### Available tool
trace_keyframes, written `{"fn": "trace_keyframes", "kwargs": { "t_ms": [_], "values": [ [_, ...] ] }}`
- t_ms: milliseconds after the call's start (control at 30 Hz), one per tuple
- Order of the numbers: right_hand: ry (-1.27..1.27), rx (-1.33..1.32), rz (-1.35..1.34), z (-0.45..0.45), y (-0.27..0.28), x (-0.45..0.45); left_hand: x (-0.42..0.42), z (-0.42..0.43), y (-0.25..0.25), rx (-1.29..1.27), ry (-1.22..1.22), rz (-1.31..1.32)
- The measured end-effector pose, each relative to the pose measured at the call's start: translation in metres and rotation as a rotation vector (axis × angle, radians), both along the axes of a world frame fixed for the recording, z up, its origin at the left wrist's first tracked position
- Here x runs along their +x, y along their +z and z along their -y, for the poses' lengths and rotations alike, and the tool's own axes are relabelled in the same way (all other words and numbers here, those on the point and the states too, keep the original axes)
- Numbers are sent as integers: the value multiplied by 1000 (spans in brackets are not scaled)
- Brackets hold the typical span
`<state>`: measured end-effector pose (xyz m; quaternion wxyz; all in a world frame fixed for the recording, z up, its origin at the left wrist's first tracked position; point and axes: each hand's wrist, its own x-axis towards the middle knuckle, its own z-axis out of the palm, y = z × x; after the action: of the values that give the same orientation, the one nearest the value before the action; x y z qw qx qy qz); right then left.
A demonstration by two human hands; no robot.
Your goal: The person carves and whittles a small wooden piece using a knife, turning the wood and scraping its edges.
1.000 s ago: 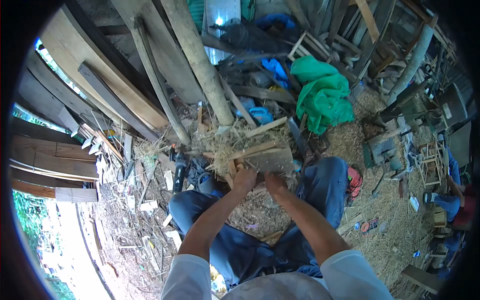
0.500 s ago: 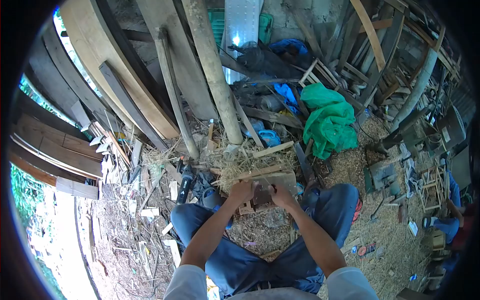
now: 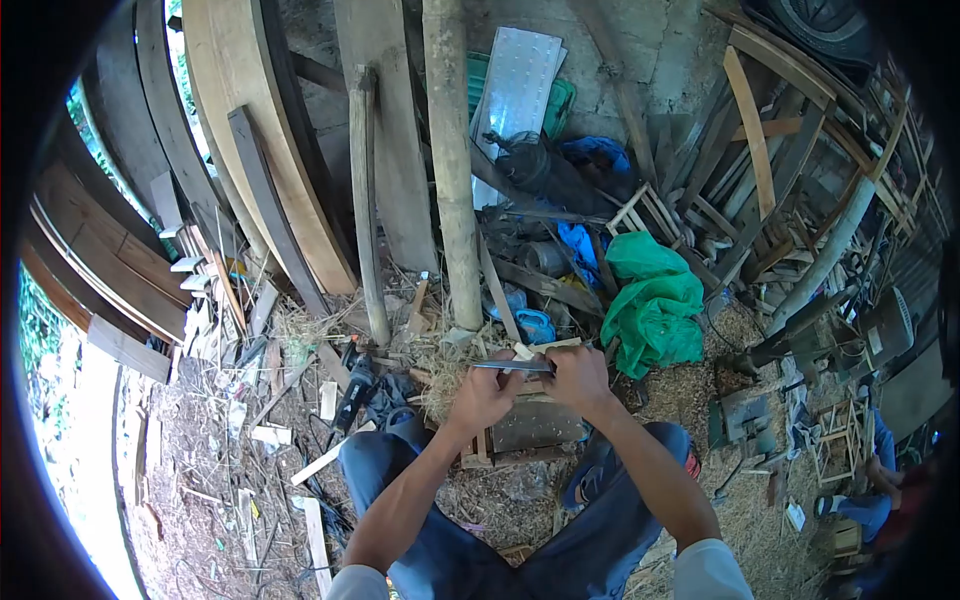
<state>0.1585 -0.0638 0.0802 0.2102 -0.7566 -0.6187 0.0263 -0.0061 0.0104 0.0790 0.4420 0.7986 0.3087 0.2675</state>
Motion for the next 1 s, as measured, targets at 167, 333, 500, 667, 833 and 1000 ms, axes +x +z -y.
{"fn": "trace_keyframes", "kwargs": {
  "t_ms": [167,333,500,667,833,1000],
  "values": [
    [-24,74,-7,-10,-4,-4,5,1,-8,149,55,192],
    [-46,-27,-5,-21,-12,3,0,1,9,9,53,69],
    [-18,-95,-5,-28,-28,22,7,-9,0,22,2,78],
    [-74,-141,6,-34,-32,30,9,-17,-4,-6,-63,-4],
    [-63,-4,-5,-30,-40,35,12,-21,-10,-107,-102,4],
    [-572,-145,-2,-7,-90,116,-40,-21,13,-403,-237,182]
  ]
}}
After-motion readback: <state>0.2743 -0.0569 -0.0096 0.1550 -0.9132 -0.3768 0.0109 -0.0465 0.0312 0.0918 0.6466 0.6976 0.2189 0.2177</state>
